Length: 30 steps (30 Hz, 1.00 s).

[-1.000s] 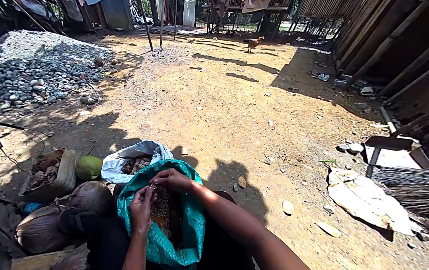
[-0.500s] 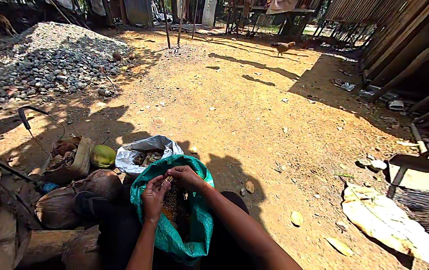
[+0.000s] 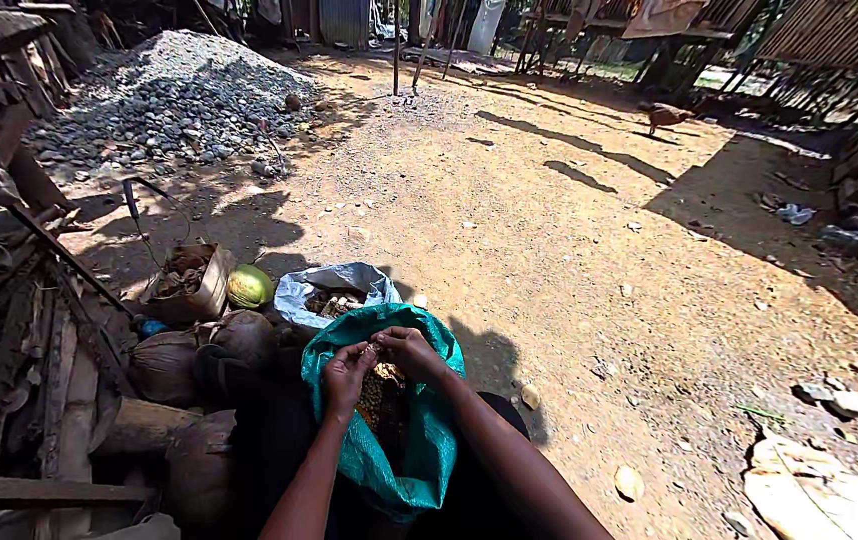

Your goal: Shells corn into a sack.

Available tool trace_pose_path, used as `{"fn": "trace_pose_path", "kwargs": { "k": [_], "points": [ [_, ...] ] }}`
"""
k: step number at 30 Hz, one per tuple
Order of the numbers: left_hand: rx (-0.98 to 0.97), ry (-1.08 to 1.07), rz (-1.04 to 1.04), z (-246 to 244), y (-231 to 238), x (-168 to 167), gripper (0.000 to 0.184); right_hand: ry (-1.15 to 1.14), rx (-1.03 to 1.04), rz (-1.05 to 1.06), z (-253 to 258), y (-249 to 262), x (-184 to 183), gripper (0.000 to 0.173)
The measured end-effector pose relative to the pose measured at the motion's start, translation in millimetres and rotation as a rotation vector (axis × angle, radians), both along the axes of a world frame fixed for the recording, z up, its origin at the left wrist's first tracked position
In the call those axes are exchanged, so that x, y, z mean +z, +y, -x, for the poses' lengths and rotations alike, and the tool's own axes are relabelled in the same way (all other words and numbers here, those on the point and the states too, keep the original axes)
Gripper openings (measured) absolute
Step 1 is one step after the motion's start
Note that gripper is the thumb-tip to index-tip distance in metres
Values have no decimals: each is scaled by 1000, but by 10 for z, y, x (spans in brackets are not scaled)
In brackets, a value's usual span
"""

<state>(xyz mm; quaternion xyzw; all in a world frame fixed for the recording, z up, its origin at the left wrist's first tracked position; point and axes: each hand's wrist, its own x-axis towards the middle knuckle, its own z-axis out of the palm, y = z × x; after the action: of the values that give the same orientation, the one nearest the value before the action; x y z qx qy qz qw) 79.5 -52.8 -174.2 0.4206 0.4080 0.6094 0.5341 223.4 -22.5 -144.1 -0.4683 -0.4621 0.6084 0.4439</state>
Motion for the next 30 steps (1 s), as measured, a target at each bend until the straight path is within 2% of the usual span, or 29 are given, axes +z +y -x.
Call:
{"fn": "trace_pose_path", "kwargs": {
  "k": [10, 17, 20, 23, 25, 28, 30],
  "points": [
    [-18, 76, -44, -18, -17, 1, 19, -59, -17, 30, 40, 18, 32, 22],
    [-19, 263, -220, -44, -38, -89, 20, -80, -40, 91, 36, 16, 10, 29],
    [-46, 165, -168, -43, -22, -62, 22, -43, -43, 86, 10, -1, 16, 31],
    [-60, -9, 16, -5, 12, 21, 20, 13, -18, 102, -23, 8, 22, 41],
    [-65, -75, 90, 12, 26, 54, 19, 14, -11, 114, -32, 21, 17, 37],
    [-60, -108, 102, 20, 29, 47, 20, 9, -7, 82, -15, 22, -11, 18],
    [-54, -105, 88, 17, 28, 38, 17, -3, 4, 62, -8, 19, -31, 13]
  ]
}}
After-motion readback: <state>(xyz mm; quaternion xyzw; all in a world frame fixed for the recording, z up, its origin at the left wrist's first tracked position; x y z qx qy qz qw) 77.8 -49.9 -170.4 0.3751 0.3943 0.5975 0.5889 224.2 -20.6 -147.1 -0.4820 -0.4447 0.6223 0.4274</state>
